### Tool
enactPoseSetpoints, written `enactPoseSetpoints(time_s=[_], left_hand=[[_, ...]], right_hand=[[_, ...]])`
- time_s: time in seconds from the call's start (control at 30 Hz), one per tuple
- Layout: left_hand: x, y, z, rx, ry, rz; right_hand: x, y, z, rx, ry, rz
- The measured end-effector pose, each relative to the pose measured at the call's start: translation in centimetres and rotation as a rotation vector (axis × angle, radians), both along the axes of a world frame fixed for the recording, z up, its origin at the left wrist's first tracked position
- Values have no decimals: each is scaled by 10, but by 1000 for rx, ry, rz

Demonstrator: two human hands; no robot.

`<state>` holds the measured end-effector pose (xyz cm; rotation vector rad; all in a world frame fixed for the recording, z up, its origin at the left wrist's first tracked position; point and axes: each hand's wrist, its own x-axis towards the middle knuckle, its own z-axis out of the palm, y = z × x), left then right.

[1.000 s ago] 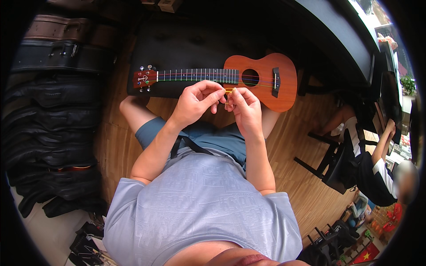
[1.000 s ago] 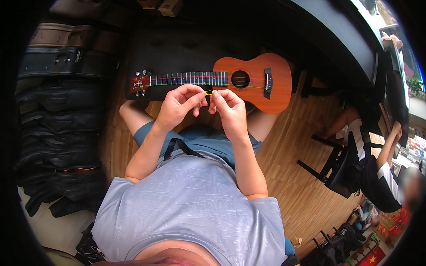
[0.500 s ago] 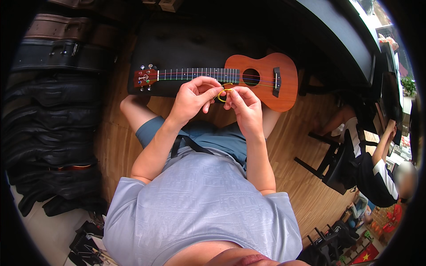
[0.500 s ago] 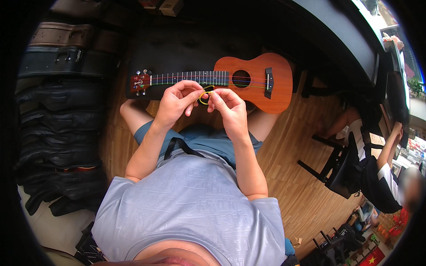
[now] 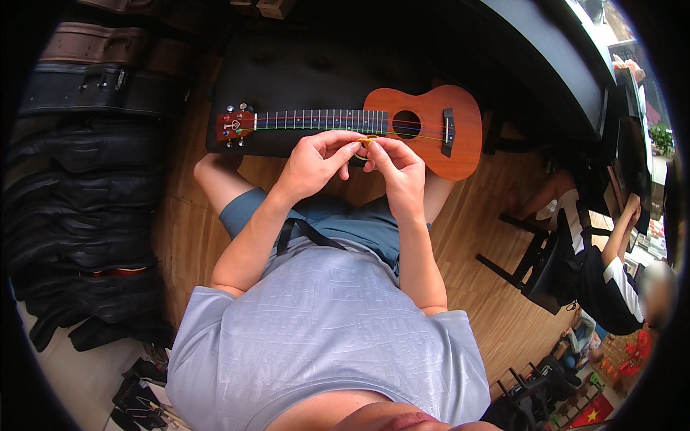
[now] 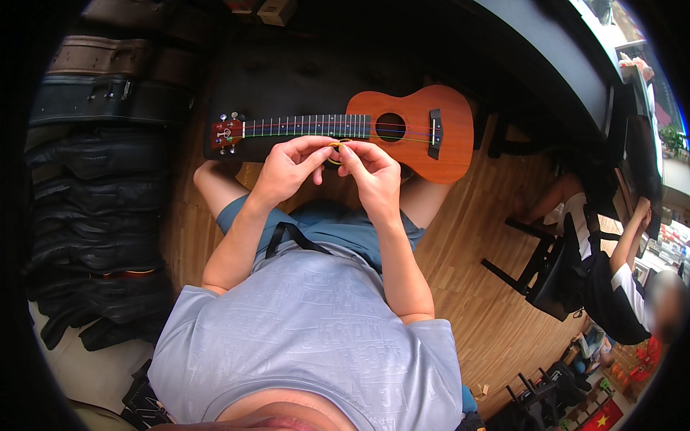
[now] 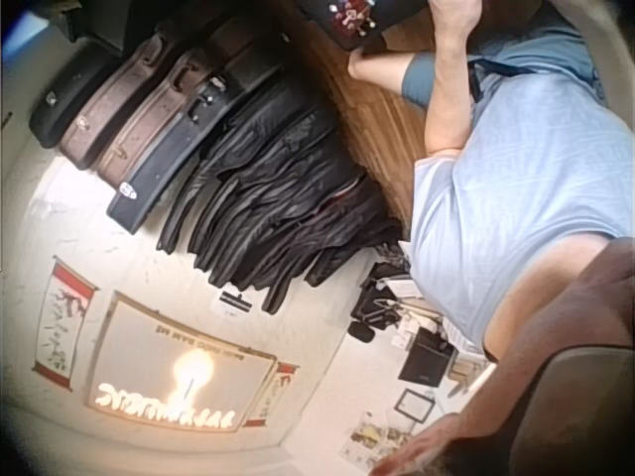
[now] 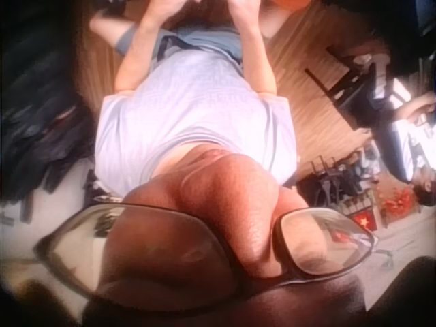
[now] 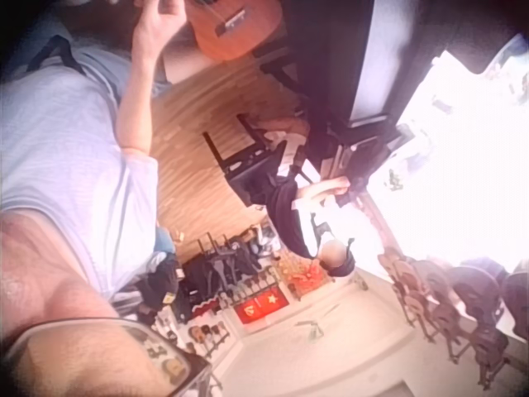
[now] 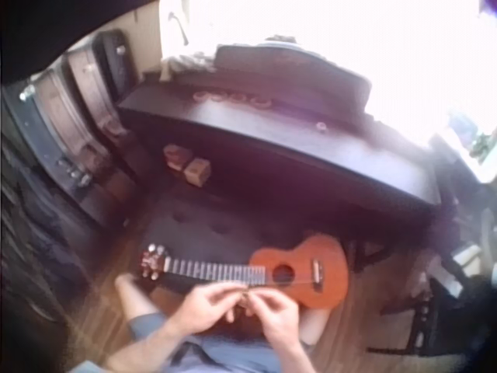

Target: The person sits on the floor with a ukulele on their lap, picks up a yellow rubber band, stretches and manipulates it with both hands, then threads it through the soundhole and ties it to the bridge area.

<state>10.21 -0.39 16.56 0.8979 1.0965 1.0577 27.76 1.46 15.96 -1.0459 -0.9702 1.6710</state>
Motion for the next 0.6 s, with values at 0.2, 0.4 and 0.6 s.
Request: enactPoseSetpoints(time_s=[0.2,0.4,0.6], left_hand=[[0,0,-3,7,57,4],[1,-1,2,42,288,-13],[5,-4,6,136,274,109]], right_hand=[[-7,-1,-10,321,-228,-144],[-8,-2,-4,555,-510,-140],[-8,-4,-7,451,-482,-130]])
